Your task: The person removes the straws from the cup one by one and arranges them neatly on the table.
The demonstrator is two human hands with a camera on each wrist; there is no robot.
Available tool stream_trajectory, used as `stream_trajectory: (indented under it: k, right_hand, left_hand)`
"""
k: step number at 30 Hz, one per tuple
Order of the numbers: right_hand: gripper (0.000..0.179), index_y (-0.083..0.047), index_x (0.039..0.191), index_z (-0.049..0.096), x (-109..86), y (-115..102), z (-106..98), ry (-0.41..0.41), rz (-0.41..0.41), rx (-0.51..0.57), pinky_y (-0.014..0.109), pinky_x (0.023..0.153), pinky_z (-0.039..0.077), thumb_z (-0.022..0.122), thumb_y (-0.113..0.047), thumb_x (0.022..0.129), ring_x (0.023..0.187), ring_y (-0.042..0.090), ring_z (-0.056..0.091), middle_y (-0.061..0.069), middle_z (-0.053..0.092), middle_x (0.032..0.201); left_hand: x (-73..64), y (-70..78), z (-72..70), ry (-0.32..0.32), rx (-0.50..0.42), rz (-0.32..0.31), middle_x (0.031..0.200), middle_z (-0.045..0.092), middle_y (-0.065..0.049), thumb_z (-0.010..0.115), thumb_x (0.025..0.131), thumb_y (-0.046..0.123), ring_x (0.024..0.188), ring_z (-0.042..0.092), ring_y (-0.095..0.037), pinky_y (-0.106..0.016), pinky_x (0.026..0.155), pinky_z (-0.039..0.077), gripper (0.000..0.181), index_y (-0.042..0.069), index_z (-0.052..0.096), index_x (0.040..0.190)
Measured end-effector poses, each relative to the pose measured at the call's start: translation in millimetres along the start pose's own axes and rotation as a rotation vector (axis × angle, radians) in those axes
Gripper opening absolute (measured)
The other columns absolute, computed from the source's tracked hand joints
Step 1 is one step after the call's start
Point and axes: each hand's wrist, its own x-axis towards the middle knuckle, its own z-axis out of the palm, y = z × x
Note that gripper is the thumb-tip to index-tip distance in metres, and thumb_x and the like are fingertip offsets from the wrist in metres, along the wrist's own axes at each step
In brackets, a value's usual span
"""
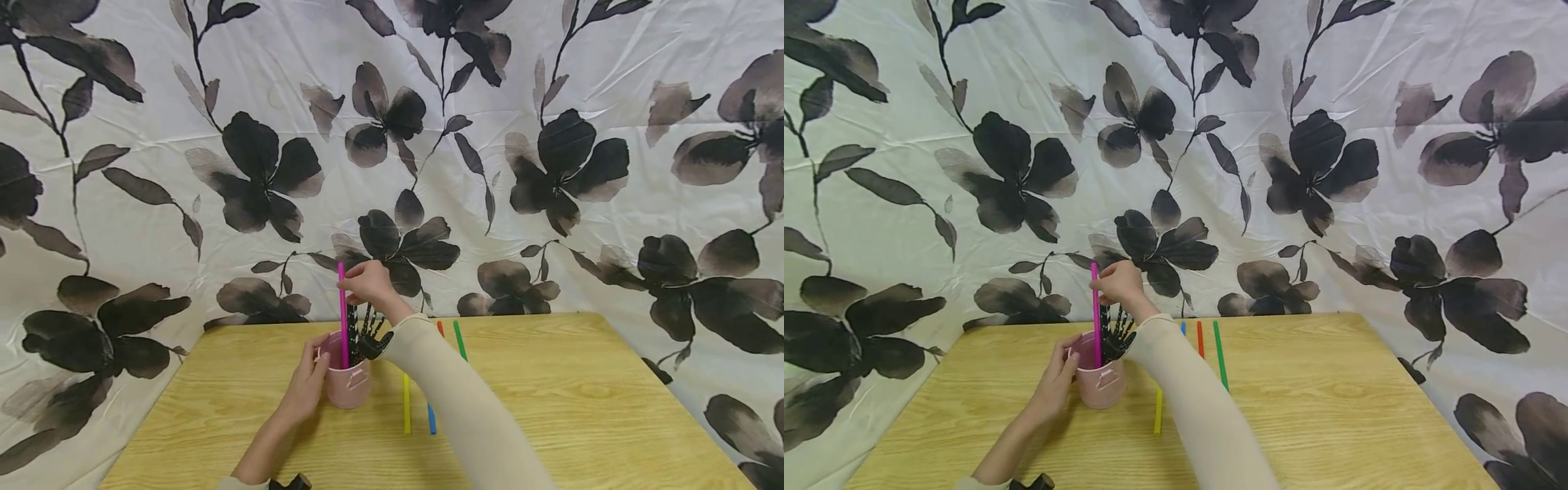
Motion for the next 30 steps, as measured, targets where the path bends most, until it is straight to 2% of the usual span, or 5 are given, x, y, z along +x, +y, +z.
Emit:
stream_trajectory:
  k: [7, 14, 22, 27, 30]
  right_hand:
    - [0.022, -0.003, 0.088, 0.064, -1.5, -0.2, 2.8, 0.016, -0.046, -0.097, 0.027, 0.048, 0.049, 0.074, -0.009, 0.070, 0.053, 0.019, 0.062, 0.006, 0.063, 0.063]
    - [0.027, -0.002, 0.090, 0.064, -7.1, -0.9, 0.8, 0.002, -0.057, -0.162, 0.027, 0.050, 0.049, 0.076, -0.009, 0.067, 0.054, 0.016, 0.061, 0.003, 0.062, 0.060]
    - [0.012, -0.014, 0.074, 0.069, -6.6, 2.6, 3.1, -0.004, -0.128, -0.298, 0.026, 0.047, 0.046, 0.076, -0.021, 0.068, 0.050, 0.013, 0.057, 0.002, 0.063, 0.064]
    - [0.027, -0.015, 0.089, 0.070, -7.7, 3.1, 6.3, -0.009, -0.119, -0.365, 0.027, 0.052, 0.045, 0.075, -0.030, 0.067, 0.059, 0.011, 0.055, -0.005, 0.061, 0.072]
    - [0.023, -0.017, 0.084, 0.071, -6.5, 5.8, 8.1, -0.007, -0.132, -0.394, 0.026, 0.056, 0.045, 0.075, -0.032, 0.067, 0.066, 0.009, 0.054, -0.009, 0.060, 0.075]
  left_hand:
    - [1.8, 2.9, -0.9, -0.021, -0.026, 0.005, 0.130, 0.039, -0.012, 0.033, 0.097, 0.019, 0.117, 0.037, -0.031, -0.049, 0.089, 0.033, 0.036, 0.012, 0.030, 0.131]
    - [2.2, 2.0, -1.0, -0.044, 0.008, -0.003, 0.134, 0.037, -0.007, 0.031, 0.097, 0.022, 0.122, 0.031, -0.030, -0.051, 0.095, 0.027, 0.035, 0.012, 0.029, 0.131]
    - [1.9, -0.3, -0.7, -0.039, -0.033, -0.004, 0.133, 0.038, -0.005, 0.032, 0.097, 0.022, 0.118, 0.035, -0.026, -0.049, 0.091, 0.031, 0.035, 0.013, 0.029, 0.130]
    - [-0.4, 11.7, -2.5, -0.050, -0.060, 0.032, 0.133, 0.038, -0.011, 0.031, 0.097, 0.015, 0.119, 0.035, -0.029, -0.048, 0.093, 0.029, 0.034, 0.005, 0.028, 0.130]
    - [-1.8, 21.1, -2.9, -0.059, -0.100, 0.033, 0.132, 0.037, -0.014, 0.029, 0.097, 0.013, 0.121, 0.033, -0.029, -0.044, 0.097, 0.026, 0.033, 0.002, 0.028, 0.129]
